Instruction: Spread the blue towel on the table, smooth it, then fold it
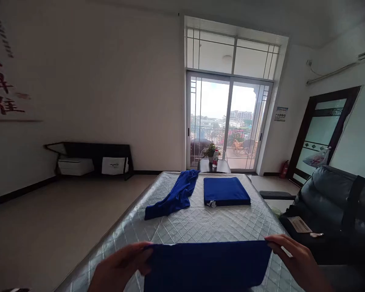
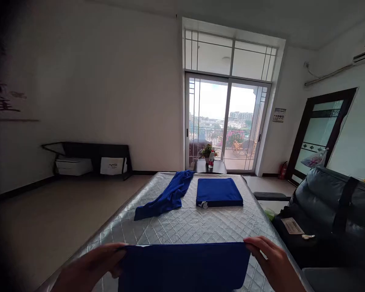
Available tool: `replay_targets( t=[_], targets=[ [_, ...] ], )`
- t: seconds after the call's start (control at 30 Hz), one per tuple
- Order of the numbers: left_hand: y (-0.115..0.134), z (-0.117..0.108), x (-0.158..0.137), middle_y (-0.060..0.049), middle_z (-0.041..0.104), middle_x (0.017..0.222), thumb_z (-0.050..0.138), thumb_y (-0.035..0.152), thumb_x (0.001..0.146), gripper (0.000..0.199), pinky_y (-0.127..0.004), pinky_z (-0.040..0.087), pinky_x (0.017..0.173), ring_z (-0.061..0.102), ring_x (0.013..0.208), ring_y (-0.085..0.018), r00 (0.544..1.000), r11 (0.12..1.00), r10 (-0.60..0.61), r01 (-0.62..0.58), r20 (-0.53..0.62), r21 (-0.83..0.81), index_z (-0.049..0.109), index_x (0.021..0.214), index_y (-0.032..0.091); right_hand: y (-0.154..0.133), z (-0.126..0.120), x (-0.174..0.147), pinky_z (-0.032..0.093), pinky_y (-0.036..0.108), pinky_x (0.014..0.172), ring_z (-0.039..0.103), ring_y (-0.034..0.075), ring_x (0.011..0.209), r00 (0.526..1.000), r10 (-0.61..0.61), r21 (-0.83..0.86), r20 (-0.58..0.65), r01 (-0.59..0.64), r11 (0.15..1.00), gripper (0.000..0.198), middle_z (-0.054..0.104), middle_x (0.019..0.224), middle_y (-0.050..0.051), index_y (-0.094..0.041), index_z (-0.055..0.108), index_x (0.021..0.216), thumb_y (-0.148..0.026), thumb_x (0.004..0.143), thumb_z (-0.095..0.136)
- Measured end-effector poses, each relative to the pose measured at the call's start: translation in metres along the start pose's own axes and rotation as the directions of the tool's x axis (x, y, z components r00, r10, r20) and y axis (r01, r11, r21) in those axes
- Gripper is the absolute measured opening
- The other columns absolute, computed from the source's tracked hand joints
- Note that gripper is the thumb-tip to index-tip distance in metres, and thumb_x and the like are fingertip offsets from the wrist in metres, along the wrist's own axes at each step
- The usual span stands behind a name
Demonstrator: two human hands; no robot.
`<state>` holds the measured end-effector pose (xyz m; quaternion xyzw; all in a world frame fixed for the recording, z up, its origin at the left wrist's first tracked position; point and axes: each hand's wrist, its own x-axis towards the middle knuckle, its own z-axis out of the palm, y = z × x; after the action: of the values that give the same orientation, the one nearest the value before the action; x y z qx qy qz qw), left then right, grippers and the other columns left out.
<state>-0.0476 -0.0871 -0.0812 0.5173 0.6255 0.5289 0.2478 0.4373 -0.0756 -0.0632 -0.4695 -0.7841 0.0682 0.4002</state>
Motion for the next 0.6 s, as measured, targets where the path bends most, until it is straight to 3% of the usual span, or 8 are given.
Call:
replay_targets(
  t=[0.2, 0.37, 0.5, 0.6],
  targets=[
    [0.049, 0.026, 0.082, -0.001, 0.07, 0.054, 0.075, 0.065, 0.064, 0.054, -0.035, 0.059, 0.058, 0.07, 0.053, -0.023, 0.984, 0.987, 0.111, -0.093, 0.138, -0.13, 0.073, 0.088, 0.017, -0.001, -0.004, 0.097, 0.058, 0.03, 0.074, 0.071, 0.019, 0.086, 0.995, -0.087, 0.002, 0.041, 0.087, 0.996, 0.031, 0.076, 0.1, 0.003, -0.031, 0.072, 0.107, -0.051, 0.096, 0.05],
    [0.083, 0.037, 0.123, 0.005, 0.061, 0.044, 0.076, 0.065, 0.062, 0.056, -0.029, 0.054, 0.052, 0.065, 0.045, -0.02, 0.979, 0.968, 0.201, -0.195, 0.022, -0.156, 0.072, 0.088, 0.015, -0.001, -0.007, 0.154, 0.056, 0.033, 0.076, 0.071, 0.019, 0.082, 0.989, -0.144, -0.045, -0.031, 0.143, 0.989, 0.035, 0.075, 0.099, 0.003, -0.028, 0.071, 0.107, -0.052, 0.097, 0.046],
    [0.078, 0.032, 0.111, 0.002, 0.067, 0.052, 0.072, 0.07, 0.065, 0.064, -0.03, 0.055, 0.054, 0.066, 0.048, -0.019, 0.98, 0.957, 0.2, -0.2, -0.022, -0.211, 0.071, 0.098, 0.015, -0.007, -0.002, 0.14, 0.055, 0.035, 0.082, 0.07, 0.02, 0.088, 0.98, -0.151, -0.07, -0.13, 0.142, 0.987, 0.033, 0.074, 0.103, 0.003, -0.029, 0.069, 0.108, -0.051, 0.097, 0.047],
    [0.042, 0.031, 0.082, -0.004, 0.075, 0.07, 0.07, 0.074, 0.062, 0.066, -0.035, 0.058, 0.056, 0.07, 0.056, -0.023, 0.988, 0.962, 0.134, -0.113, 0.071, -0.247, 0.07, 0.094, 0.017, 0.0, 0.021, 0.095, 0.056, 0.035, 0.086, 0.07, 0.021, 0.095, 0.989, -0.09, -0.012, -0.115, 0.09, 0.996, 0.03, 0.073, 0.107, 0.004, -0.03, 0.069, 0.108, -0.05, 0.096, 0.051]
  ],
)
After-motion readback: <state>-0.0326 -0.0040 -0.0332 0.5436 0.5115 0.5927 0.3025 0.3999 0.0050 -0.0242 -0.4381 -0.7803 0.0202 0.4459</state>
